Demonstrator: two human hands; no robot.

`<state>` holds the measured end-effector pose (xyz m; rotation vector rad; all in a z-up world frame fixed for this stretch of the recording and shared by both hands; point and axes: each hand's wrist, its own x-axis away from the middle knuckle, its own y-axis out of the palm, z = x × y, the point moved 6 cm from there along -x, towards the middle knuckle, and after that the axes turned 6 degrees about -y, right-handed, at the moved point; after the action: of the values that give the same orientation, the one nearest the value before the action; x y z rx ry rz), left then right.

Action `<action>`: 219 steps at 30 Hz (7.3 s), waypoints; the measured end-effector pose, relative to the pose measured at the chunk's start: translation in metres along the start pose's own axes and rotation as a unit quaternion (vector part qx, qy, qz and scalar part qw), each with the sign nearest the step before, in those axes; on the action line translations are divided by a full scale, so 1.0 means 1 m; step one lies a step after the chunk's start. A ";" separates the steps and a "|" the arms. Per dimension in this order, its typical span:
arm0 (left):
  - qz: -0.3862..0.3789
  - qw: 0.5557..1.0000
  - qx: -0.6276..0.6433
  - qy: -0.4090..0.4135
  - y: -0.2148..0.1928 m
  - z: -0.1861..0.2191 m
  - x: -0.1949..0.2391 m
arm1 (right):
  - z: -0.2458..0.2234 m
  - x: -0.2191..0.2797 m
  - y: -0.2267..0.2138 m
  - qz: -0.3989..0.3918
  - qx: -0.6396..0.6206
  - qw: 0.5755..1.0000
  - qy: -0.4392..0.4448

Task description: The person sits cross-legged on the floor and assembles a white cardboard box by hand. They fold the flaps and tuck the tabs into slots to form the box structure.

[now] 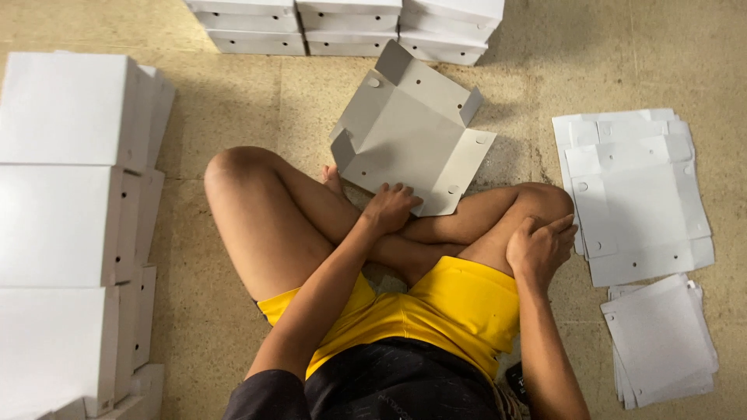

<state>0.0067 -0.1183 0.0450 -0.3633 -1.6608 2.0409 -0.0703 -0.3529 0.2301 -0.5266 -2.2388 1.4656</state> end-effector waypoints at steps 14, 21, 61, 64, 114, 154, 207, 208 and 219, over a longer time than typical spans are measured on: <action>0.378 0.884 0.241 -0.131 -0.194 -0.079 0.073 | -0.045 0.006 0.021 0.071 -0.052 0.935 -0.343; 0.393 0.774 0.454 -0.201 -0.148 -0.109 0.093 | -0.088 -0.013 0.131 -0.137 0.010 0.920 -0.368; 0.248 0.748 0.520 -0.331 -0.114 -0.134 0.070 | -0.050 -0.070 0.131 -0.079 -0.405 0.866 -0.283; 0.292 0.679 0.558 -0.377 -0.110 -0.124 0.072 | -0.040 -0.085 0.148 -0.104 -0.480 0.836 -0.244; 0.288 0.748 0.417 -0.428 -0.100 -0.128 0.071 | -0.018 -0.102 0.135 0.029 -0.506 0.856 -0.105; -0.003 0.961 0.194 -0.195 -0.163 -0.028 0.076 | -0.022 -0.107 0.167 -0.092 -0.558 0.809 -0.159; 0.043 0.968 0.002 -0.247 -0.015 -0.090 0.027 | -0.108 -0.076 0.144 -0.189 -0.145 0.919 -0.314; 0.045 0.968 0.001 -0.247 -0.012 -0.092 0.027 | -0.108 -0.077 0.143 -0.187 -0.145 0.919 -0.315; 0.066 0.968 -0.038 -0.238 -0.011 -0.090 0.025 | -0.110 -0.073 0.145 -0.191 -0.114 0.916 -0.336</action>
<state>0.0312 -0.0282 0.0378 0.0001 -2.0446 2.2960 0.0619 -0.2521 0.1269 0.4189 -2.8327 1.3041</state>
